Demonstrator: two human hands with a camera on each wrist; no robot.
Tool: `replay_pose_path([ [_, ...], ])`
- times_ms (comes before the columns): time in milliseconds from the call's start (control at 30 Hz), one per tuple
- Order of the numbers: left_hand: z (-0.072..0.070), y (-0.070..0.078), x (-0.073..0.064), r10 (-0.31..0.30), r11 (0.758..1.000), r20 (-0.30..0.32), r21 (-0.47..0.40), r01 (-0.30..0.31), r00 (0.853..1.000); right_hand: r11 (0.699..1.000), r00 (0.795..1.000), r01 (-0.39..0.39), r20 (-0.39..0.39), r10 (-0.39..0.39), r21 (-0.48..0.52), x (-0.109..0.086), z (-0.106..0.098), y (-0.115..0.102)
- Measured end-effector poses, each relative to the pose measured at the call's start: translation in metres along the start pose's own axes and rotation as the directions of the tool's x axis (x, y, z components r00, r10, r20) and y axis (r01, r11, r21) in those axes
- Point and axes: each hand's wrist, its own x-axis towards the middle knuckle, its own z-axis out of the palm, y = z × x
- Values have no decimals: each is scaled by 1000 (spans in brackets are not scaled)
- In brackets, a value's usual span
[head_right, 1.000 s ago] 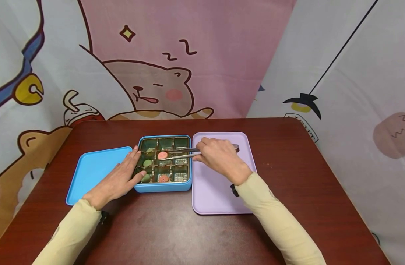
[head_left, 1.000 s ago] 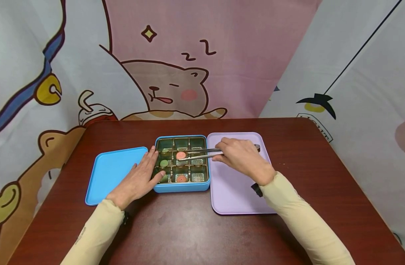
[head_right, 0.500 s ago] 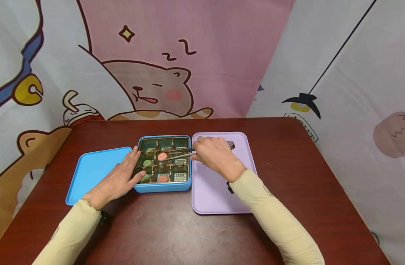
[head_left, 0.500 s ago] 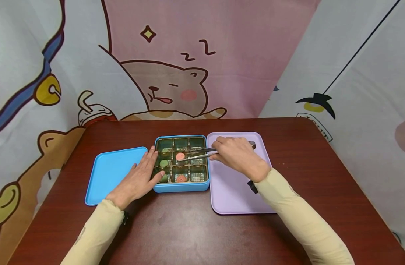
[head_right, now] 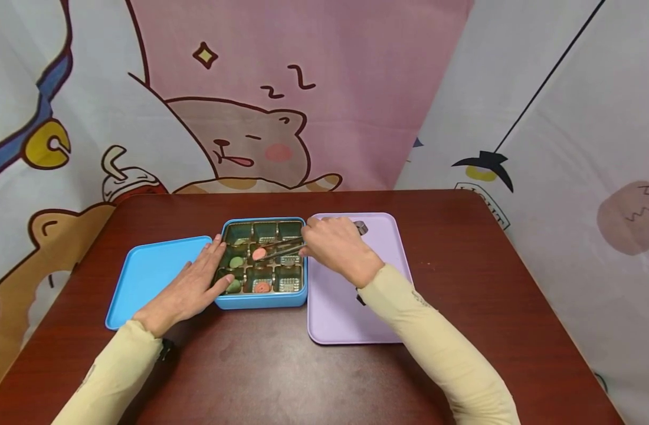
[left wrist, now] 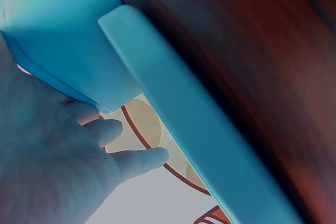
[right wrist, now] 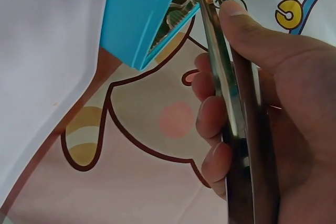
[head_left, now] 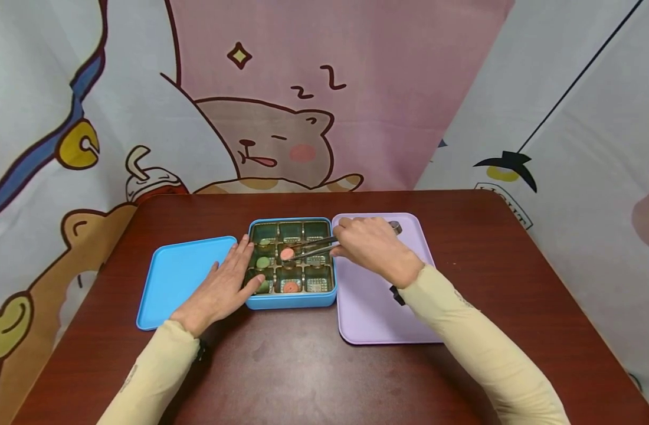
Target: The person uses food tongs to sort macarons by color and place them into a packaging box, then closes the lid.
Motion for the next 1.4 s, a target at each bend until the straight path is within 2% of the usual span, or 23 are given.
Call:
replay_pose_path([
  [333,1,0,1,9,1000,0,-13,-9,1000,1000,1000,-2,-17,2,-12,-1,-2,-2],
  [733,-1,0,0,2,1000,7,-17,-1,1000,996,988,-26,-151,39,88,-38,3,13],
  [867,-2,-1,-1,5,1000,7,-16,-5,1000,989,983,-60,-165,82,137,-54,4,20],
  [1167,-2,0,-2,3,1000,8,-17,-3,1000,960,972,-156,-136,191,232,-83,-1,32],
  [1400,-1,0,-2,3,1000,13,-25,-3,1000,910,949,-267,-78,305,317,-109,2,41],
])
